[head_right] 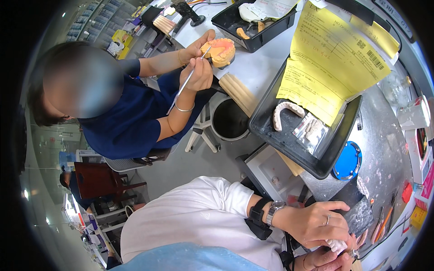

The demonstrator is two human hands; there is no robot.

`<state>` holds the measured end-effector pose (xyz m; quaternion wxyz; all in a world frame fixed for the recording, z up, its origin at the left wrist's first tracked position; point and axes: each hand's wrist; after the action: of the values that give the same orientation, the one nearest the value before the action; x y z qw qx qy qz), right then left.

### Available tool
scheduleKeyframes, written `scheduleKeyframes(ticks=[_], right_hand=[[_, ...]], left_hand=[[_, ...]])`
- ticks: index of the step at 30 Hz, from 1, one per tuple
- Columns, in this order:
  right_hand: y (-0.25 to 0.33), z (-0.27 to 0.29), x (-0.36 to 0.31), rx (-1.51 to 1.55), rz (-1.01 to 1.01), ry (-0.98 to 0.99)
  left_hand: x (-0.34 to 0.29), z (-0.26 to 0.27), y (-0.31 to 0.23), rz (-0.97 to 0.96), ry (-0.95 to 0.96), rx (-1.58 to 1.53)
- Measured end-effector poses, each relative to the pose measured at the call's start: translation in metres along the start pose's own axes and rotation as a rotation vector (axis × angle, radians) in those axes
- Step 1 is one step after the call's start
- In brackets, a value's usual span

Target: Polishing and refining dental prosthetic models using a rotary handpiece and manual tools.

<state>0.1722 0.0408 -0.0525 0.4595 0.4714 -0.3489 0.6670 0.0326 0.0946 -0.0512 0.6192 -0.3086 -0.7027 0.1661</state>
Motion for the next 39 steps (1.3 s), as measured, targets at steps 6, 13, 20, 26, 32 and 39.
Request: scheduleKeyframes(ticks=[6,13,20,26,32,39], right_hand=[[-0.002,0.004,-0.001,0.048,-0.062,0.020],[-0.003,0.007,-0.005,0.118,-0.148,0.046],[-0.004,0.010,-0.005,0.175,-0.226,0.055],[-0.003,0.011,-0.006,0.203,-0.258,0.064],[-0.003,0.011,-0.007,0.233,-0.292,0.071],[-0.002,0.012,-0.007,0.272,-0.338,0.078]], left_hand=[[0.000,-0.003,0.000,-0.009,-0.007,0.020],[0.001,-0.002,0.000,-0.007,-0.014,0.010],[0.001,-0.001,-0.001,0.009,-0.025,-0.009],[0.000,-0.001,0.000,-0.002,-0.019,0.002],[0.000,-0.001,0.000,0.011,-0.014,-0.005],[0.000,-0.001,0.002,0.001,-0.002,0.000]])
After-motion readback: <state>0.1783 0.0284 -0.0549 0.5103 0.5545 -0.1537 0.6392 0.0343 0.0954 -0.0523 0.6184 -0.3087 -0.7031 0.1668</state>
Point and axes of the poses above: each hand's wrist, its own x-axis towards the middle knuckle, its own z-axis out of the back of the hand, y = z × x, and after that the axes turned 8 degrees about -y, right-handed
